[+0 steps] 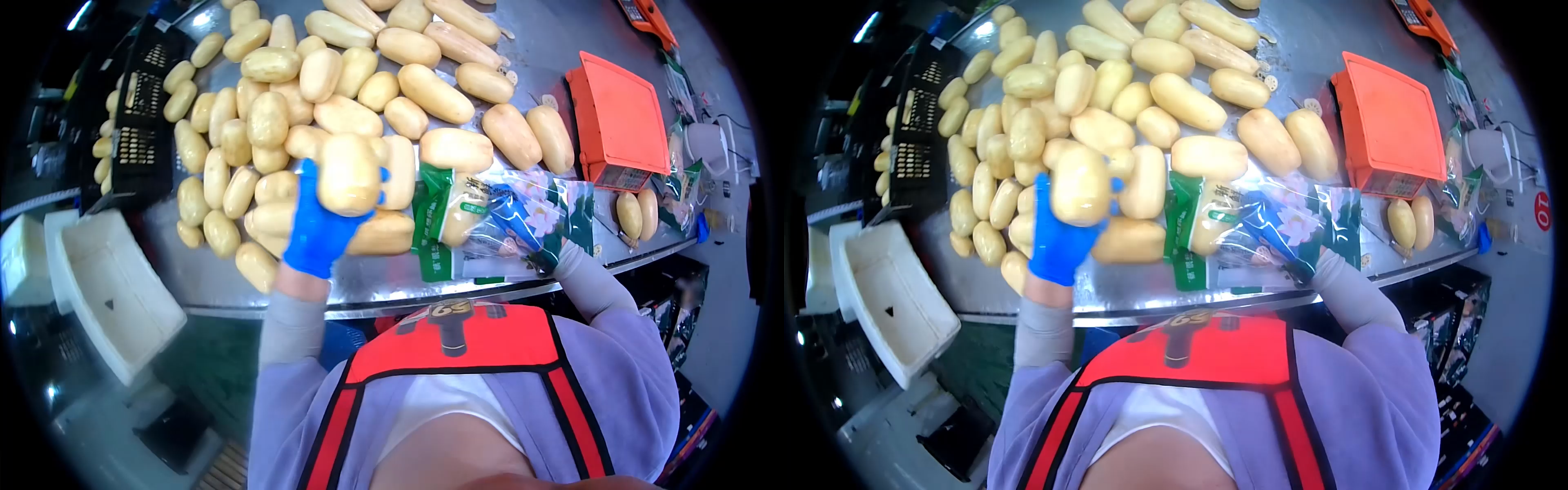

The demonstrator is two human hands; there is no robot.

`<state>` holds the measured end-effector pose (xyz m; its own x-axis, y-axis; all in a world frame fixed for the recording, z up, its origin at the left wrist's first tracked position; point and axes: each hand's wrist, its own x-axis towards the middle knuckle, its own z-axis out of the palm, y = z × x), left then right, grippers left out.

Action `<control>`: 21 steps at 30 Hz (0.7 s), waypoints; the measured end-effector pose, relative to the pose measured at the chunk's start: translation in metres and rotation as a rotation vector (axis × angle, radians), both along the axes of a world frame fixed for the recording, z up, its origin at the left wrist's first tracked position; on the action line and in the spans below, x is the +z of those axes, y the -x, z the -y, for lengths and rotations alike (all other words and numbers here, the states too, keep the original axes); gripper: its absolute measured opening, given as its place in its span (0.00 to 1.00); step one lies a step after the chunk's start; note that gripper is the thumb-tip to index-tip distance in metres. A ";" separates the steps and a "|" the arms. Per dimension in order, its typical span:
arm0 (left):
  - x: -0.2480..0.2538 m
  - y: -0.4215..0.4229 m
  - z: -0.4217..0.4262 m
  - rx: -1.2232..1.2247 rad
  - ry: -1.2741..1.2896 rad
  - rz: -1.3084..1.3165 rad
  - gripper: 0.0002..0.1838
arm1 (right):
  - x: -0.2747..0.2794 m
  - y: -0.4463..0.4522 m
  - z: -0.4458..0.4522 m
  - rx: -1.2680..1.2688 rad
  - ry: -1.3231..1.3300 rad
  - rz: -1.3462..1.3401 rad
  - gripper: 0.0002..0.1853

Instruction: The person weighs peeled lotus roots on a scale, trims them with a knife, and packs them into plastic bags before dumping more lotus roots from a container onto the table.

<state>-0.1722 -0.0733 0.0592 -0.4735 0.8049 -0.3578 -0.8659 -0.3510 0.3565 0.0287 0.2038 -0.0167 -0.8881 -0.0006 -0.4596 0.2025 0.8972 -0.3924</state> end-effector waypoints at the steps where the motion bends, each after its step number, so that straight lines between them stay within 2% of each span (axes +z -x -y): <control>1: 0.015 -0.022 -0.010 0.000 0.181 -0.092 0.36 | 0.003 -0.001 -0.002 0.016 -0.037 -0.001 0.21; 4: 0.011 -0.066 -0.031 -0.008 0.191 -0.150 0.36 | 0.009 -0.014 -0.008 0.086 -0.114 -0.123 0.21; 5: 0.013 -0.080 -0.040 0.093 0.247 -0.105 0.34 | 0.008 -0.022 -0.011 0.113 -0.111 -0.246 0.21; 6: 0.015 -0.094 -0.049 0.192 0.303 -0.061 0.33 | 0.006 -0.035 -0.016 0.151 -0.076 -0.419 0.16; 7: 0.015 -0.106 -0.057 0.191 0.296 -0.077 0.33 | 0.003 -0.048 -0.020 0.193 -0.056 -0.592 0.12; 9: 0.012 -0.133 -0.072 0.273 0.413 -0.159 0.30 | -0.007 -0.100 -0.033 -0.051 0.253 -0.539 0.10; 11: 0.003 -0.159 -0.082 0.234 0.384 -0.185 0.28 | 0.000 -0.138 -0.033 -0.297 0.390 -0.640 0.08; 12: -0.009 -0.170 -0.090 0.240 0.370 -0.319 0.29 | 0.013 -0.149 -0.029 -0.376 0.555 -0.654 0.08; 13: -0.016 -0.182 -0.099 0.244 0.351 -0.452 0.32 | 0.014 -0.160 -0.027 -0.472 0.710 -0.592 0.11; 15: -0.012 -0.213 -0.121 0.222 0.506 -0.641 0.35 | 0.036 -0.169 -0.014 -0.629 1.009 -0.481 0.21; 17: 0.008 -0.247 -0.139 0.180 0.536 -0.832 0.37 | 0.057 -0.165 -0.002 -0.543 1.234 -0.530 0.34; 18: 0.007 -0.261 -0.147 0.157 0.548 -0.861 0.38 | 0.058 -0.162 -0.001 -0.530 1.264 -0.464 0.40; 19: -0.006 -0.271 -0.152 0.121 0.539 -0.862 0.37 | 0.068 -0.159 0.006 -0.583 1.288 -0.532 0.40; 21: -0.007 -0.282 -0.153 0.144 0.523 -0.856 0.33 | 0.048 -0.151 0.000 -0.697 1.296 -0.597 0.37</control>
